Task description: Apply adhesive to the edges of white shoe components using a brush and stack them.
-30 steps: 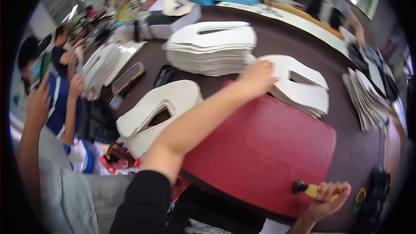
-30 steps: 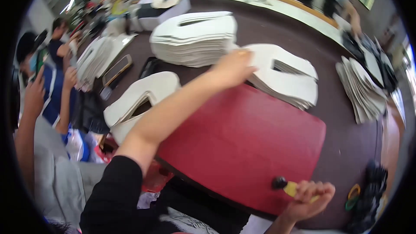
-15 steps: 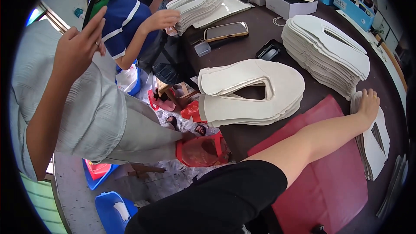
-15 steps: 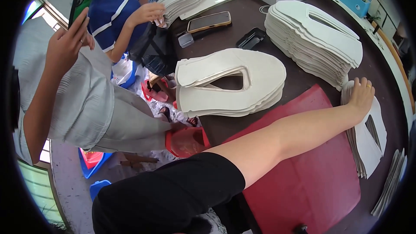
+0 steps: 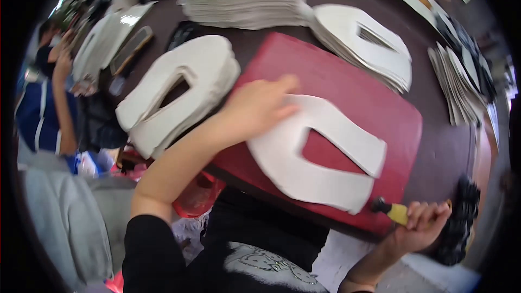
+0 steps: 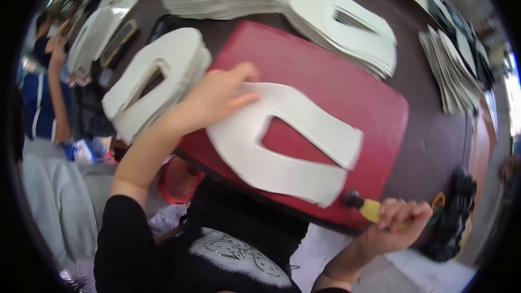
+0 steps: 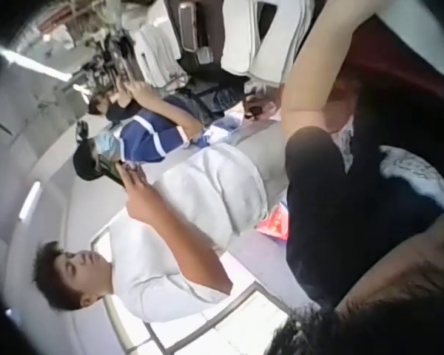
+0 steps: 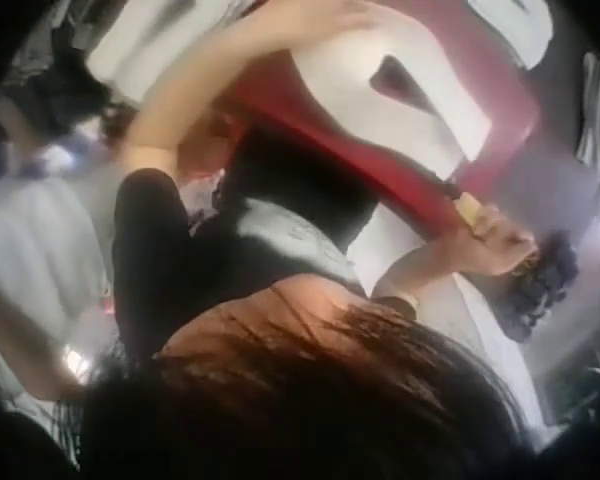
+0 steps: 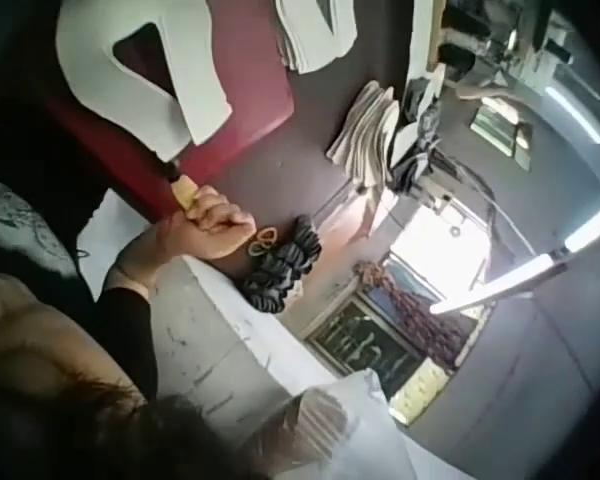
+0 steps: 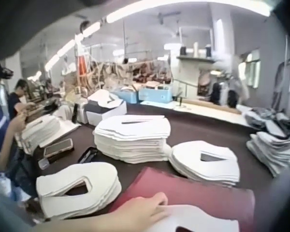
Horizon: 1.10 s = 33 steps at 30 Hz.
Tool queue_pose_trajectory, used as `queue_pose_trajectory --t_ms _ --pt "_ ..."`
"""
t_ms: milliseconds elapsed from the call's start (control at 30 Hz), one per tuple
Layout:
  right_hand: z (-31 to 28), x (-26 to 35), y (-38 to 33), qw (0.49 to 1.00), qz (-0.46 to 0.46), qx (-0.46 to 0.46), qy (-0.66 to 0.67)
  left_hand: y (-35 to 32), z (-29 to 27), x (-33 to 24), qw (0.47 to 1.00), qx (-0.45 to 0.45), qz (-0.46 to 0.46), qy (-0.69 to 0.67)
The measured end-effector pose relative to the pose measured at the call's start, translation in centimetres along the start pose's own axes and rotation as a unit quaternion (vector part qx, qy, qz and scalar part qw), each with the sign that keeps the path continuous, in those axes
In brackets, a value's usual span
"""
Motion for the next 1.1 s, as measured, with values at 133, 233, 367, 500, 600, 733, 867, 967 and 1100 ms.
queue_pose_trajectory --t_ms 133,233,367,500,600,733,867,967,1100 --pt "-0.2 1.8 -1.2 0.997 -0.005 -0.045 -0.069 -1.1 1.9 -3.7 0.967 -0.152 0.128 0.160" --pt "1.3 2.2 -1.5 0.995 -0.024 -0.034 -0.089 -1.2 5.5 -9.7 0.925 -0.120 0.360 -0.006" --pt "3.7 3.6 -2.3 0.997 -0.015 0.040 -0.062 -4.3 6.2 -11.0 0.915 -0.047 0.398 0.038" --pt "4.8 2.0 -3.4 0.994 0.015 0.109 0.000 -3.7 5.7 -11.5 0.917 0.012 0.399 -0.013" --pt "5.3 -0.2 -3.6 0.958 0.078 0.169 -0.218 -3.1 6.4 -11.6 0.920 0.047 0.387 -0.039" --pt "6.3 -1.1 -3.0 0.948 0.082 0.186 -0.247 -3.3 6.9 -12.0 0.924 -0.018 0.371 -0.087" --pt "7.1 0.3 -2.6 0.943 0.140 0.196 -0.229 -3.8 7.0 -12.5 0.943 0.023 0.310 -0.117" --pt "7.2 0.0 -2.8 0.941 0.164 0.195 -0.224 -3.8 7.1 -12.7 0.948 0.036 0.288 -0.131" --pt "7.4 -0.8 -3.0 0.944 0.168 0.176 -0.223 -3.6 7.1 -12.8 0.946 0.032 0.292 -0.138"
Point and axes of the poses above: each hand's wrist, its own y-axis towards the middle knuckle, its own z-axis out of the palm, x = y × z, the point moved 2 cm from there along y, towards the middle knuckle, and after that the axes turned 14 degrees about y, right-handed, at the moved point
